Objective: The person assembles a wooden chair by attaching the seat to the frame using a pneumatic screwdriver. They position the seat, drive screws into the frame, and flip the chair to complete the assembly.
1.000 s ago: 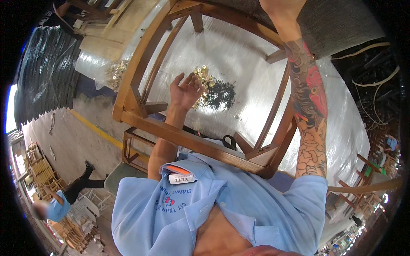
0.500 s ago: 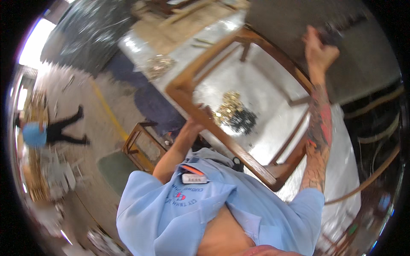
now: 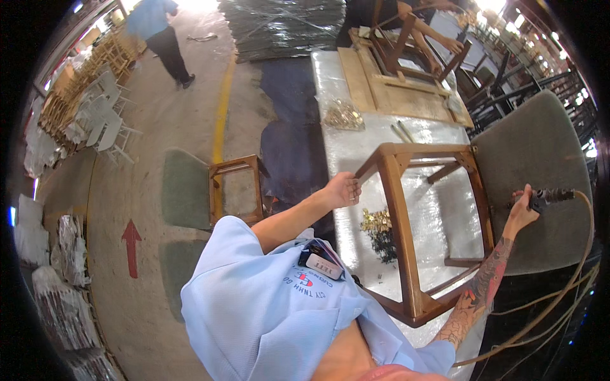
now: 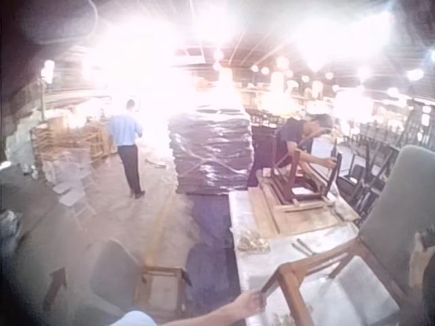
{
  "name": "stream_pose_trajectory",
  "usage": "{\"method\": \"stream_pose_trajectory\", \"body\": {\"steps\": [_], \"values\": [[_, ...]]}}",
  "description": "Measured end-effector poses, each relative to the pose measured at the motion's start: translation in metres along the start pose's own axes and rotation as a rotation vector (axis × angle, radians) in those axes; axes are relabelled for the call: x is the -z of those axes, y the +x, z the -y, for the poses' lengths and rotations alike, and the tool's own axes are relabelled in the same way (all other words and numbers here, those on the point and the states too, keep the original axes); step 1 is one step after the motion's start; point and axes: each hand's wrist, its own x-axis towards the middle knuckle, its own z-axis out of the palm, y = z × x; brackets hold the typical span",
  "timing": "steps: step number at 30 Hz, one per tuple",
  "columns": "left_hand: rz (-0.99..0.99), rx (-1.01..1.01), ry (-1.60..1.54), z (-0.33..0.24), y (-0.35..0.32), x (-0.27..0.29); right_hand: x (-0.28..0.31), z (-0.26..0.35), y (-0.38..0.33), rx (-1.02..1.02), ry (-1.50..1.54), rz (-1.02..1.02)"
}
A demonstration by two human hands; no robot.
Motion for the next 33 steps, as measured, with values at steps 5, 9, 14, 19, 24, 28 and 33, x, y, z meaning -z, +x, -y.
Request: {"method": "stream_pose_trajectory", "body": {"steps": [5, 9, 14, 19, 24, 28, 33], "values": [[-0.03, -0.039, 0.015, -0.016, -0.011, -0.003, 0.005, 0.034, -0.009, 0.068, -0.077, 0.022], [-0.141, -0.074, 0.072, -0.022, -0.013, -0.007, 0.046, 0.097, -0.037, 0.161, -0.076, -0.135], [0.134, -0.157, 0.062, -0.046, -0.002, 0.045, 0.163, 0.095, -0.104, 0.466, -0.106, -0.591], [-0.338, -0.269, 0.321, -0.068, 0.0, 0.0, 0.281, -0.003, -0.323, -0.006, 0.136, -1.019], [-0.088, -0.587, 0.856, -0.091, 0.046, -0.068, 0.203, -0.025, -0.483, -0.769, 0.537, -1.305], [0.2, -0.231, 1.108, -0.088, 0.031, -0.158, 0.133, -0.032, -0.459, -1.233, 0.827, -0.72], [0.465, 0.154, 1.332, -0.08, 0.033, -0.214, 0.114, -0.007, -0.372, -1.247, 0.791, -0.386]]}}
